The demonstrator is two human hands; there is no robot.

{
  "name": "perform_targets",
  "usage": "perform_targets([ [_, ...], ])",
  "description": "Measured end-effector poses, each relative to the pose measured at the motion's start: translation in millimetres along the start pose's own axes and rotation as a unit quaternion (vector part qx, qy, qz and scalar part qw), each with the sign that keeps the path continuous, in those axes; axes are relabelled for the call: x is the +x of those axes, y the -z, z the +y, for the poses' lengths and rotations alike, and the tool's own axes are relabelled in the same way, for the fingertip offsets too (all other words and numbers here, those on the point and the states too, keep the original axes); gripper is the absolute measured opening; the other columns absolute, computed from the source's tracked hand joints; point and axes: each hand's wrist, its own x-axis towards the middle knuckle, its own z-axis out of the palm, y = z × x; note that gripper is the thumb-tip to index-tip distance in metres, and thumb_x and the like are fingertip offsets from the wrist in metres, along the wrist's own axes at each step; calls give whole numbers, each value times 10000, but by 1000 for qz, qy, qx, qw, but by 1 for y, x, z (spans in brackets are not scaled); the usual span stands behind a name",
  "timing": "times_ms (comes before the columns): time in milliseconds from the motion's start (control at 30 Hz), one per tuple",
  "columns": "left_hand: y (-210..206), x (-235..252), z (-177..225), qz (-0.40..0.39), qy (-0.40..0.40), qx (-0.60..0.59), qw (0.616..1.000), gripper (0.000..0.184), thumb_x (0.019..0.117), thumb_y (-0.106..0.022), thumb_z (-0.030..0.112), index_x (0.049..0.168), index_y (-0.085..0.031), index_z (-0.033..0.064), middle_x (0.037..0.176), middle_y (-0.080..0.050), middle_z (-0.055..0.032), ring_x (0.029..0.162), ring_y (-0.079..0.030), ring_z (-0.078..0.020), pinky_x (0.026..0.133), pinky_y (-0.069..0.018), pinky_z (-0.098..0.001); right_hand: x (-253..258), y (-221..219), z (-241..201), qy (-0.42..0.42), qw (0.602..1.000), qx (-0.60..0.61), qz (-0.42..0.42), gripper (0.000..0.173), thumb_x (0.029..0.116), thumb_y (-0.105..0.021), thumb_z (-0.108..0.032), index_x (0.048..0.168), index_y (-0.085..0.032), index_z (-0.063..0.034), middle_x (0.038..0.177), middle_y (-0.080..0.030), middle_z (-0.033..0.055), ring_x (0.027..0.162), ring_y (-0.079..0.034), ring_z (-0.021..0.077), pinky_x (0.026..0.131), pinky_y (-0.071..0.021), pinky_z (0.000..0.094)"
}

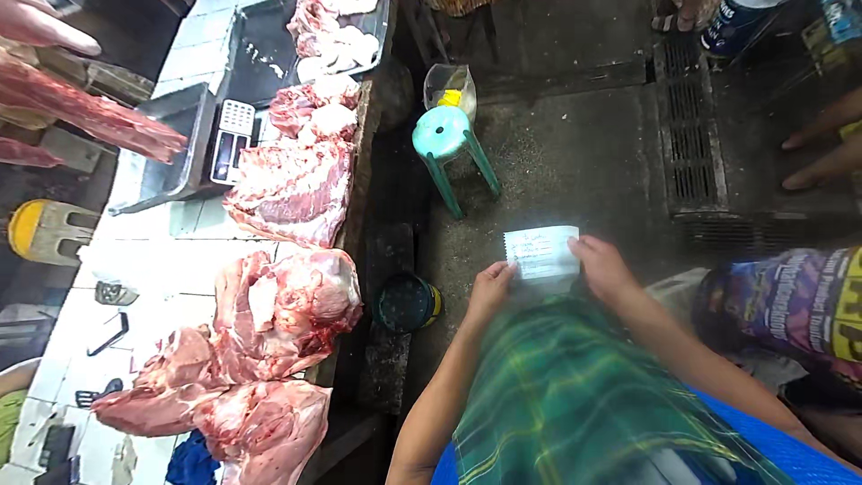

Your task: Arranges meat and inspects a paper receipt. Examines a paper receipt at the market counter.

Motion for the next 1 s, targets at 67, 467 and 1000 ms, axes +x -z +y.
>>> perform_targets([
  [67, 0, 0, -3, -3, 3, -11, 1000, 288, 1062, -574, 308, 1142, -713, 69, 941, -722, -73, 817, -676, -155, 776, -579, -374, 0, -1, 2, -4, 1000, 3, 0, 340, 1044, -590, -411, 1120, -696, -97, 987, -723, 55, 892, -691, 151, 821, -582, 387],
  [467, 2, 1, -18, 14, 30, -113, 993, 344, 1096, -461, 273, 1298, -643, 61, 1000, -711, -86, 833, -670, -161, 768, -577, -363, 3, -6, 11, -18, 999, 32, -34, 275, 1047, -608, -305, 1192, -675, -81, 1041, -738, 72, 930, -713, 162, 852, -598, 375],
  [1000, 5, -4, -26, 43, 87, -148, 984, 164, 1045, -533, 201, 1065, -646, 84, 810, -652, -37, 643, -604, -124, 593, -533, -301, 15, -11, 22, -60, 997, 58, -3, 290, 1049, -600, -310, 1192, -667, -67, 1045, -734, 85, 952, -714, 183, 873, -598, 403],
])
